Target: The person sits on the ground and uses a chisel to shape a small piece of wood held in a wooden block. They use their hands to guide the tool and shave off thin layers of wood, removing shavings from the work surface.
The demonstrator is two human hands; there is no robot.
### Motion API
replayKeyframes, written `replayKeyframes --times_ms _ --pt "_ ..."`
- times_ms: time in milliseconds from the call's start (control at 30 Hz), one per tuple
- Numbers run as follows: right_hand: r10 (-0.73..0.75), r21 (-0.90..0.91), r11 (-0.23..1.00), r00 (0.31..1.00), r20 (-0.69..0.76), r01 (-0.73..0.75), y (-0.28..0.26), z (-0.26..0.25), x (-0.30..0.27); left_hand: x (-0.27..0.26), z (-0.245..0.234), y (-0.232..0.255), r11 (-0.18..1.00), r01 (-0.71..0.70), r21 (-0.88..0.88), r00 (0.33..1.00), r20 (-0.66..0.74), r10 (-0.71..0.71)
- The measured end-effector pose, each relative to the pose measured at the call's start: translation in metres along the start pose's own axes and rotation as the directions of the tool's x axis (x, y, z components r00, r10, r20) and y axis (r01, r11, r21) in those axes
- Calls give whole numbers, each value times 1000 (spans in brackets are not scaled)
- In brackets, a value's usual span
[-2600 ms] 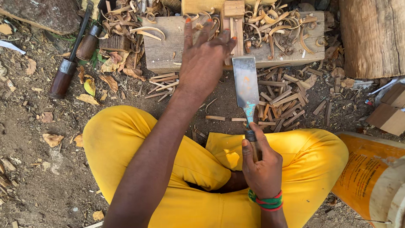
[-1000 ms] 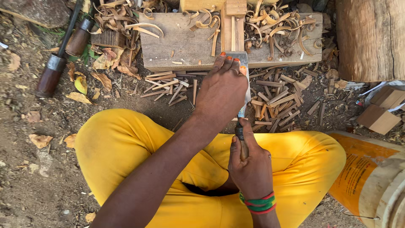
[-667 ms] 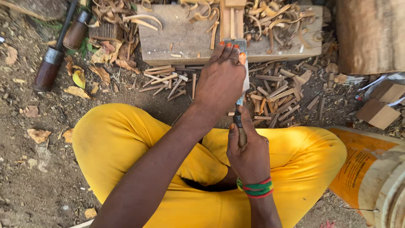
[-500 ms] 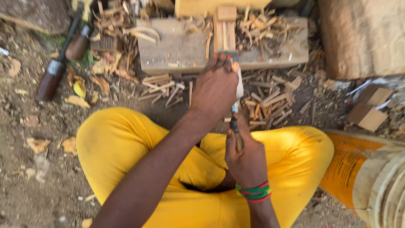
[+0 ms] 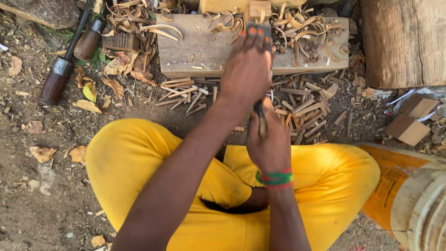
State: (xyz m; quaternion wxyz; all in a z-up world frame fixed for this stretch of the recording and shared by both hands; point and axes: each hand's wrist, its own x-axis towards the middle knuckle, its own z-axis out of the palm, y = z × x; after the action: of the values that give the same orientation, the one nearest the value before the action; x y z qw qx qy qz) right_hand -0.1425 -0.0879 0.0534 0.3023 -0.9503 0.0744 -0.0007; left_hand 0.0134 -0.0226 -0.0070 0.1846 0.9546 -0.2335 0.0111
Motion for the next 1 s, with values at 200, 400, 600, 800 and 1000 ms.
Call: replayKeyframes --times_ms 200,400,600,800,1000 --pt "-111 -2 994 989 -99 112 1 4 9 5 -2 -6 984 58 -171 992 117 -38" --pt "178 195 964 984 21 -179 -3 -9 -3 -25 -24 -24 931 39 -363 992 -94 -79" --pt "280 357 898 960 -19 -255 12 -34 -42 -19 -37 -37 949 155 -274 983 -54 -176" --pt "245 12 969 969 9 -245 16 -44 -62 -7 -20 -28 983 107 -148 991 -66 -117" --pt "116 14 993 992 43 -117 8 -36 -51 -8 -2 -28 983 151 -100 986 -55 -157"
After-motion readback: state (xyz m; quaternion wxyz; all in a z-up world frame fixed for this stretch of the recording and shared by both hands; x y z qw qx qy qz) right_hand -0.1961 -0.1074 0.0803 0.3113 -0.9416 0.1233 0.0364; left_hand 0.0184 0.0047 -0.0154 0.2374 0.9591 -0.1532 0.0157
